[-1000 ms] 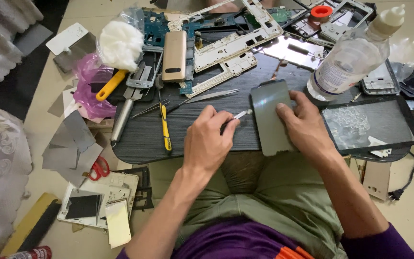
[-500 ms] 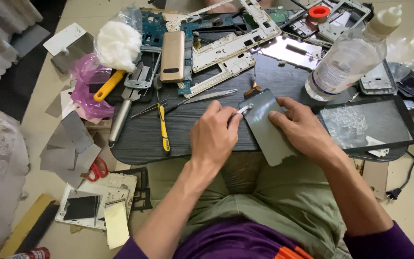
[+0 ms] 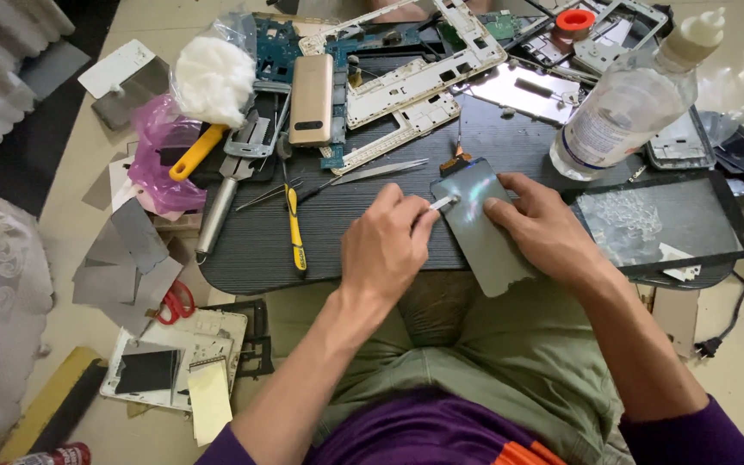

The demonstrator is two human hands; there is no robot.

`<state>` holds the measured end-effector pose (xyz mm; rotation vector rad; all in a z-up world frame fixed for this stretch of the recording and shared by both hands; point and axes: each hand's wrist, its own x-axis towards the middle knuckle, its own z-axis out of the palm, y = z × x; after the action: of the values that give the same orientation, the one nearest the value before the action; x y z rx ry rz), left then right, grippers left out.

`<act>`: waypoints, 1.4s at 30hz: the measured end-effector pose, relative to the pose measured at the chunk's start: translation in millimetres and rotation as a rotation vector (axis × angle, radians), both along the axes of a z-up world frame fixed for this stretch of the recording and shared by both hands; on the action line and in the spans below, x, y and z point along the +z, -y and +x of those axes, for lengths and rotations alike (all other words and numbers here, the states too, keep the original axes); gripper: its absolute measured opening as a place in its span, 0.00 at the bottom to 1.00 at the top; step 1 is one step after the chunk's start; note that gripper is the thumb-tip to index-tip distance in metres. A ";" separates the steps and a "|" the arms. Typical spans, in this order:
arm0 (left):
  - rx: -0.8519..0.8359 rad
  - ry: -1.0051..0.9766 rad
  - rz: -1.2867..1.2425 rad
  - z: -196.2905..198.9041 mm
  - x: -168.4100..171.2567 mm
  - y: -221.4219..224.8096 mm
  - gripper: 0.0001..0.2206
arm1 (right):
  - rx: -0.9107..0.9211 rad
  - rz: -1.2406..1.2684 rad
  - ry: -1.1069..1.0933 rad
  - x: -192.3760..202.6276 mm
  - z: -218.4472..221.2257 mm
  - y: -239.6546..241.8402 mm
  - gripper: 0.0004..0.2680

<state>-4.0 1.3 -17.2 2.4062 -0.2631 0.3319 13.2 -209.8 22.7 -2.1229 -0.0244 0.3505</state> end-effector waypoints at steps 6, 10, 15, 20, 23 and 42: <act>0.111 0.023 -0.002 1.6 2.1 -9.3 0.11 | -0.055 0.074 -0.020 2.3 -0.7 -3.9 0.18; 0.136 0.032 -0.009 -3.7 6.5 -7.8 0.12 | -0.164 0.185 -0.035 -10.1 3.1 3.3 0.15; 0.157 0.051 0.055 -3.5 1.2 -9.0 0.13 | -0.183 0.259 -0.031 -17.8 6.5 12.1 0.12; 0.131 0.120 0.104 -6.2 -0.7 -5.7 0.12 | -0.162 0.245 -0.002 -26.9 10.3 15.0 0.13; 0.123 0.163 0.120 -5.9 -5.4 -5.6 0.12 | -0.173 0.204 0.009 -17.5 6.0 7.7 0.16; 0.161 0.217 0.065 0.1 -7.3 -1.6 0.08 | -0.175 0.041 0.083 0.0 -0.6 -12.0 0.23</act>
<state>-3.9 3.0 -24.4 2.4629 -0.1785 0.6692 12.6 -197.8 22.7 -2.0802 0.1040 0.1569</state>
